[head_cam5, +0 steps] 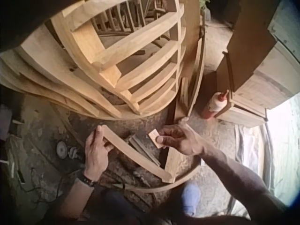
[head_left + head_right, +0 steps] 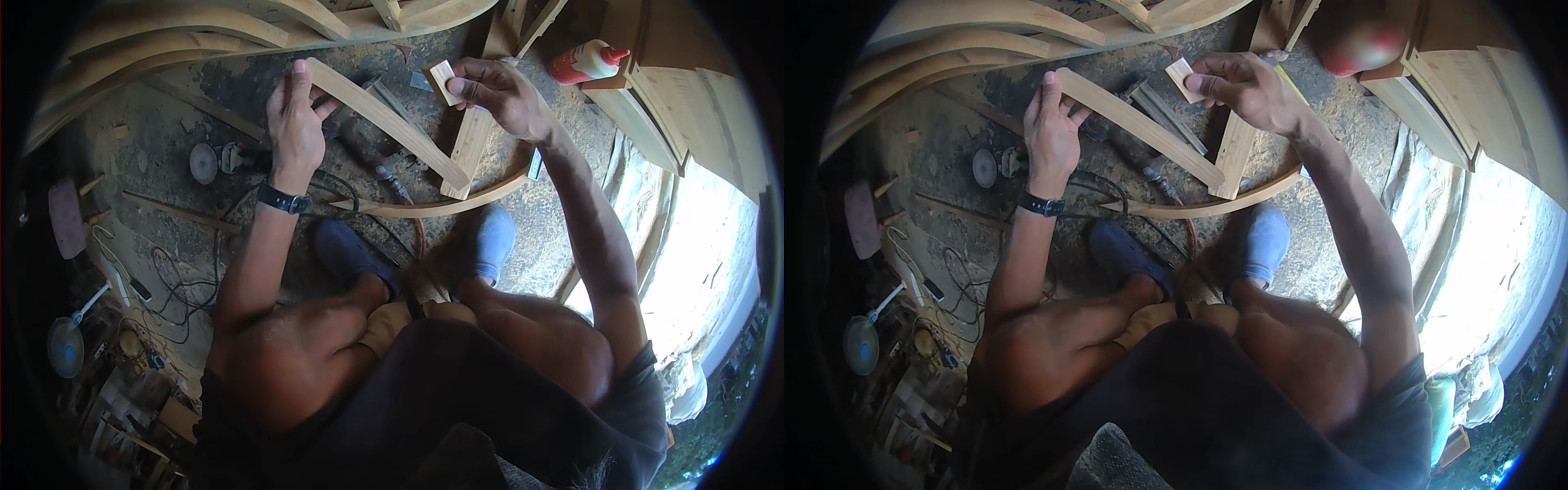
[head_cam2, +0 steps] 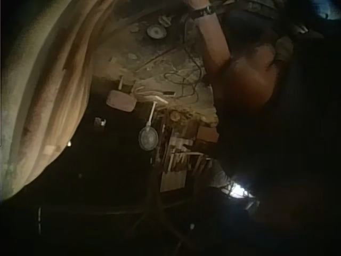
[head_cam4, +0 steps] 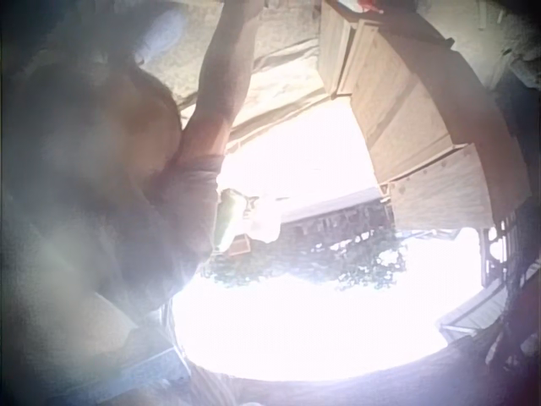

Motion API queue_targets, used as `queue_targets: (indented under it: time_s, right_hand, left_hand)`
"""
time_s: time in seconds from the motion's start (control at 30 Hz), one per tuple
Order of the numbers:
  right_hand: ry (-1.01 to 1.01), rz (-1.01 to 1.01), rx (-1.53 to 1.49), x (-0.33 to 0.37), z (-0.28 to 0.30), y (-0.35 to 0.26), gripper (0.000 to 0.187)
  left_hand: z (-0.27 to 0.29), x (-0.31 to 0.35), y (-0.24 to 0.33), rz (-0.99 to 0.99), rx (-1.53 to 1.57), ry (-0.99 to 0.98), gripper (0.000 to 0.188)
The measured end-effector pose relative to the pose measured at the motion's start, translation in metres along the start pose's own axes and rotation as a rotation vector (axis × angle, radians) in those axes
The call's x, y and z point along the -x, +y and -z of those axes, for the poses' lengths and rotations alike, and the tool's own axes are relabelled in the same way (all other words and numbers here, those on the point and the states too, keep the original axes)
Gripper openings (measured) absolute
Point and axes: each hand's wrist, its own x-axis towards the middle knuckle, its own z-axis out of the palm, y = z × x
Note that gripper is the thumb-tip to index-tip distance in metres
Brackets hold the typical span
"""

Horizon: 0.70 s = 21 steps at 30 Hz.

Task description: The person applies glue to a small wooden block and then uses a hammer to secure it into a curved wooden frame.

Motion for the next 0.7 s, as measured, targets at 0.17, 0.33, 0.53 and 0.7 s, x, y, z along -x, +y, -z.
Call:
queue_targets:
  time_s: [0.17,0.33,0.53,0.7]
  right_hand:
    - [-0.176,-0.122,0.073,0.012,-0.019,-0.019,0.033]
    - [-0.145,-0.148,0.162,0.016,-0.03,-0.025,0.039]
    - [-0.126,-0.164,0.265,0.017,-0.03,-0.028,0.048]
    - [-0.154,-0.151,0.341,0.017,-0.029,-0.028,0.048]
  left_hand:
    - [0.024,-0.015,0.007,0.039,0.085,0.11,0.049]
    - [0.034,-0.022,0.01,0.002,0.093,0.161,0.049]
    - [0.04,-0.027,0.014,-0.02,0.082,0.17,0.051]
    - [0.034,-0.023,0.022,0.0,0.068,0.214,0.051]
